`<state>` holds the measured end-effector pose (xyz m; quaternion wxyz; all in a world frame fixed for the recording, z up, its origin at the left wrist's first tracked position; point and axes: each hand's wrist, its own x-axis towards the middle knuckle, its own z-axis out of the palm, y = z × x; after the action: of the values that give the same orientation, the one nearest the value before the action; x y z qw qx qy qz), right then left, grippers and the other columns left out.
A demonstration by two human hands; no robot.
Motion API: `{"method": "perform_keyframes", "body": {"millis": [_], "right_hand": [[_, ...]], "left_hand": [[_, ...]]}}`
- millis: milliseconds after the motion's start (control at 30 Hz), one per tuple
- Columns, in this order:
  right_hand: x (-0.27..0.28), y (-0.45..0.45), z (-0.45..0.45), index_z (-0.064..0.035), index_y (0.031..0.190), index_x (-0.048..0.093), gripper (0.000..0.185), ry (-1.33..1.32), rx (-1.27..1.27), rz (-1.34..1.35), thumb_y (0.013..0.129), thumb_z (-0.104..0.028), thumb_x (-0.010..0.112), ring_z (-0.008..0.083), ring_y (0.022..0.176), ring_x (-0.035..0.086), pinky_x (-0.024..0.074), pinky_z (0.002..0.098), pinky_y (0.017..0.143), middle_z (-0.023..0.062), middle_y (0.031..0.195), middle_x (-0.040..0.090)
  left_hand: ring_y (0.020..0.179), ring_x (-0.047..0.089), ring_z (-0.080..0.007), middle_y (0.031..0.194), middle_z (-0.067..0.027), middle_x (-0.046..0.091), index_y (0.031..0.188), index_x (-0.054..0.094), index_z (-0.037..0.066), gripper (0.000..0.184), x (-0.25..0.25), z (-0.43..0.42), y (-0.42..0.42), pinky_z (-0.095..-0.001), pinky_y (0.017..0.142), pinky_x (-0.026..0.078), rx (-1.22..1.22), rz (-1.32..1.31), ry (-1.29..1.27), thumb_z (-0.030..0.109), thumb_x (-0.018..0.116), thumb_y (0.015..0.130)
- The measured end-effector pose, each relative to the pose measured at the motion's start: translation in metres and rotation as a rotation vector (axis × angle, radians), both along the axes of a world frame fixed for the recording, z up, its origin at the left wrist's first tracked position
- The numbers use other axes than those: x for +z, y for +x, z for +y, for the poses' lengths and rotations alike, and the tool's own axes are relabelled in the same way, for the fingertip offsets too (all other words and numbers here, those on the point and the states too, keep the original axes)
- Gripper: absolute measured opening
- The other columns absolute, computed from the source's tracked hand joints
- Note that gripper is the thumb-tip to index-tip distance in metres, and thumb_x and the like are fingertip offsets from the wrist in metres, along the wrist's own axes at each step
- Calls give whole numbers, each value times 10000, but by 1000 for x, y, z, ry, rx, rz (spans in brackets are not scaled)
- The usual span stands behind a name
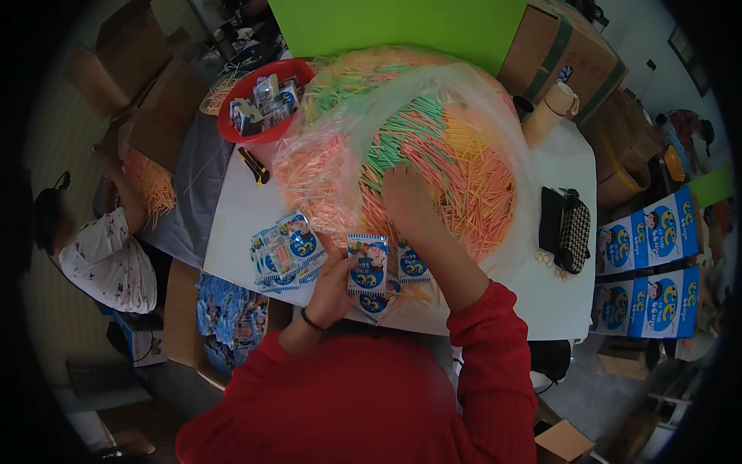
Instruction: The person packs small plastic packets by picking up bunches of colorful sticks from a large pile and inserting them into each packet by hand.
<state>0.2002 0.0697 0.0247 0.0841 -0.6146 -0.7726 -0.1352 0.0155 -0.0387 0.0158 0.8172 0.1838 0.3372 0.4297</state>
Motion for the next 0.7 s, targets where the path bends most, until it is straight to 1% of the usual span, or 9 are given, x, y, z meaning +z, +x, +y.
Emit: {"method": "perform_keyframes", "body": {"millis": [67, 200, 233, 267, 400, 467, 600, 667, 700], "right_hand": [[-5, -6, 0, -22, 925, 594, 161, 9, -58, -81, 814, -131, 552, 246, 839, 600, 513, 337, 699, 118, 907, 580], [-5, -7, -1, -18, 928, 597, 175, -41, -99, -79, 809, -138, 554, 249, 884, 583, 497, 340, 745, 127, 931, 573], [-7, -8, -3, -14, 939, 596, 182, 46, -72, -91, 811, -135, 550, 252, 920, 569, 483, 347, 780, 136, 949, 568], [-9, -9, -5, -11, 951, 595, 190, 133, -46, -103, 812, -131, 545, 256, 956, 555, 470, 355, 816, 146, 966, 563], [-12, -5, -7, -8, 985, 581, 207, 186, -84, -188, 808, -113, 554, 271, 1007, 525, 440, 368, 868, 150, 994, 551], [0, 7, -10, 8, 1001, 562, 212, 13, -88, -29, 819, -101, 550, 291, 918, 586, 481, 394, 806, 143, 978, 601], [23, 43, -25, 1, 999, 542, 171, -90, -108, 90, 852, -84, 561, 315, 927, 589, 474, 385, 802, 153, 978, 615], [44, 55, -49, -15, 1009, 536, 131, -286, -200, 715, 914, -102, 557, 267, 924, 596, 467, 357, 813, 121, 975, 622], [39, 59, -62, -15, 1009, 536, 131, -283, -204, 711, 914, -102, 557, 267, 924, 596, 467, 357, 813, 121, 975, 622]], "left_hand": [[936, 658, -188, 1054, -104, 637, 1144, 483, 20, 224, -8, -5, -5, -322, 812, 555, 8, 17, -62, 39, 515, 923], [940, 664, -190, 1085, -105, 654, 1210, 513, 5, 290, -13, -9, -8, -322, 806, 555, -192, 6, -47, 72, 548, 930], [946, 665, -190, 1089, -105, 660, 1224, 525, 5, 303, -17, -10, -8, -319, 807, 555, -290, -28, -49, 77, 554, 931], [946, 665, -190, 1089, -105, 660, 1224, 525, 5, 303, -20, -11, -7, -319, 807, 555, -294, -31, -48, 77, 554, 931], [947, 667, -189, 1094, -103, 662, 1219, 542, 11, 287, -22, -14, 0, -319, 818, 552, -368, -24, -67, 65, 543, 937], [952, 666, -191, 1101, -101, 659, 1229, 533, 15, 293, -20, -12, 0, -320, 820, 551, -371, -23, -56, 57, 535, 939], [979, 656, -186, 1124, -97, 649, 1263, 505, 27, 311, -5, -13, -1, -320, 850, 540, -357, -23, -53, 47, 506, 953], [987, 652, -182, 1130, -95, 646, 1272, 496, 31, 314, -4, -11, -1, -320, 862, 535, -354, -22, -31, 46, 497, 958], [989, 649, -178, 1125, -90, 648, 1256, 510, 25, 296, -6, -10, -2, -318, 868, 531, -360, -17, 5, 53, 498, 961]]}}
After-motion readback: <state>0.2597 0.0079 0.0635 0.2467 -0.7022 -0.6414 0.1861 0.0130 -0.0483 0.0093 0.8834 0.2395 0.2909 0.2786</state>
